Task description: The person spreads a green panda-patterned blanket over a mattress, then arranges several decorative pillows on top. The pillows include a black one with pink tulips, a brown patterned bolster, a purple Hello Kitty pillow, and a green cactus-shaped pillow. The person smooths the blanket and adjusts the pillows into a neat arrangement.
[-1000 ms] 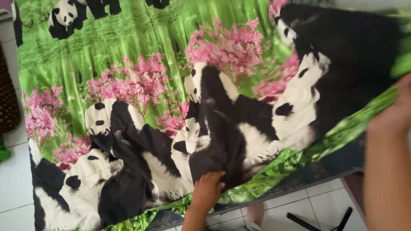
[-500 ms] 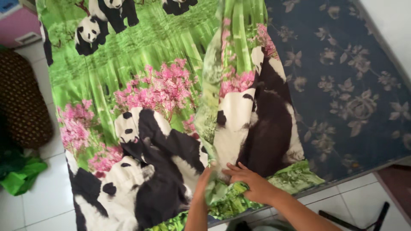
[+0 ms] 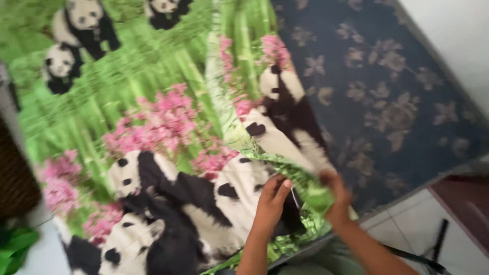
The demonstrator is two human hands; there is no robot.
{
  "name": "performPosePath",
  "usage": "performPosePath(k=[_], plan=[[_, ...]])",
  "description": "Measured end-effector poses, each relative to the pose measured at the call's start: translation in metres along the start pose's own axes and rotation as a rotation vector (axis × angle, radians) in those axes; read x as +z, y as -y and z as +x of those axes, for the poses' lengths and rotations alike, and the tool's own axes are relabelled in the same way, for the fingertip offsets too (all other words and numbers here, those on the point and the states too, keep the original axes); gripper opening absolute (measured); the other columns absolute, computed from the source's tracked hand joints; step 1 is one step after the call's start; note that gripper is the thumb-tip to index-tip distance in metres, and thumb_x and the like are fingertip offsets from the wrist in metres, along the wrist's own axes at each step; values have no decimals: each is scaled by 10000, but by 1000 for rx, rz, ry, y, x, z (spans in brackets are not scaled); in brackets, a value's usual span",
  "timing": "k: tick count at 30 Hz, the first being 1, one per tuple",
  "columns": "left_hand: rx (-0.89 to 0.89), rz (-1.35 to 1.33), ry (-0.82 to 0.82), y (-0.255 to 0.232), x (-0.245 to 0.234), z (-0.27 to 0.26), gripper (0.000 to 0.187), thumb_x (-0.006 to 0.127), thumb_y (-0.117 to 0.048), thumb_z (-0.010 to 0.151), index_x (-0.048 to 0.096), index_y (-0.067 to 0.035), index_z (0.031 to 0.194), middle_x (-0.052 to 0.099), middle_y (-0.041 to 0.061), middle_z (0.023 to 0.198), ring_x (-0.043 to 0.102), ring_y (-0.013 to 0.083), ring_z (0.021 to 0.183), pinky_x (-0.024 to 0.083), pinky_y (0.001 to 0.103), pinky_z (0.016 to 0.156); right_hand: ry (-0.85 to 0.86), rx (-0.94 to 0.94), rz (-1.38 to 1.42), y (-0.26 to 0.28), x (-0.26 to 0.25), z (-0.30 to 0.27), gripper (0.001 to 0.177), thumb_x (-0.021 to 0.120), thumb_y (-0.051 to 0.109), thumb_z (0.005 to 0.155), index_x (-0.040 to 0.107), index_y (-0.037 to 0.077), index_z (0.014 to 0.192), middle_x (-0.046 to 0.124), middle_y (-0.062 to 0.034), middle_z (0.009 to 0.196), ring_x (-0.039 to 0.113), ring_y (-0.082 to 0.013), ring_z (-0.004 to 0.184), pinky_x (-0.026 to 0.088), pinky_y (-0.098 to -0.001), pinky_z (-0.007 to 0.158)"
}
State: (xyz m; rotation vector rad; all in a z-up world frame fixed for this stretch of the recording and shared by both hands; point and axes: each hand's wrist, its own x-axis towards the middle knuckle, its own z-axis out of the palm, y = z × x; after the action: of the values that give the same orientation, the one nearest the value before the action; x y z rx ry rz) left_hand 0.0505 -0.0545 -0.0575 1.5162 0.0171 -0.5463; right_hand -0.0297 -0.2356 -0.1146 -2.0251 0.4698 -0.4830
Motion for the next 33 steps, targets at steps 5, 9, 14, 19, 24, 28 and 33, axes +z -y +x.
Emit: performPosePath(k=[5, 9, 14, 19, 24, 28, 33], plan=[[-186, 212, 52, 31, 44, 7, 346, 693, -311, 944, 710, -110, 1225, 769, 46, 1050, 701, 133, 956, 546, 282, 877, -270, 63, -307, -77, -155, 87, 503, 704, -49, 786, 604, 45, 1271, 612, -161, 1259, 614, -297, 1182, 480, -371, 1037], [-299, 395, 112, 74, 67, -1, 300, 687, -309, 939, 719, -159, 1197, 784, 43, 1038, 730, 135, 925, 560, 295, 835, -422, 308, -553, -170, -301, 161, 478, 729, -9, 788, 616, 41, 1250, 613, -183, 1251, 611, -326, 1166, 480, -397, 1018], [-249, 494, 103, 125, 61, -12, 269, 693, -291, 927, 747, -155, 1153, 797, 76, 959, 765, 174, 871, 588, 311, 789, -486, 614, -667, -261, -402, 154, 453, 760, 41, 791, 631, 36, 1225, 615, -211, 1240, 608, -363, 1147, 481, -430, 995], [-303, 546, 141, 124, 81, 6, 255, 681, -264, 922, 736, -157, 1147, 798, 77, 982, 772, 196, 890, 590, 318, 795, -516, 760, -762, -324, -432, 133, 436, 791, 91, 793, 646, 30, 1200, 616, -239, 1230, 605, -399, 1127, 482, -463, 971], [-288, 700, 283, 99, 106, 33, 231, 660, -250, 930, 716, -124, 1116, 759, 96, 956, 751, 255, 876, 588, 364, 799, -521, 811, -869, -349, -428, 110, 427, 823, 141, 796, 661, 25, 1174, 618, -267, 1219, 602, -436, 1107, 483, -496, 948], [78, 861, 423, 98, 136, 46, 176, 675, -189, 913, 736, -90, 1045, 750, 132, 985, 683, 352, 959, 531, 455, 864, -478, 777, -927, -371, -424, 105, 428, 848, 181, 798, 674, 21, 1154, 619, -290, 1211, 600, -465, 1092, 484, -522, 929], [279, 929, 729, 131, 186, 35, 266, 655, -168, 872, 715, -68, 1111, 704, 142, 1131, 634, 362, 1087, 527, 467, 915, -431, 574, -973, -404, -409, 108, 295, 819, 191, 877, 722, 26, 1101, 679, -263, 1178, 641, -449, 1092, 509, -527, 950]])
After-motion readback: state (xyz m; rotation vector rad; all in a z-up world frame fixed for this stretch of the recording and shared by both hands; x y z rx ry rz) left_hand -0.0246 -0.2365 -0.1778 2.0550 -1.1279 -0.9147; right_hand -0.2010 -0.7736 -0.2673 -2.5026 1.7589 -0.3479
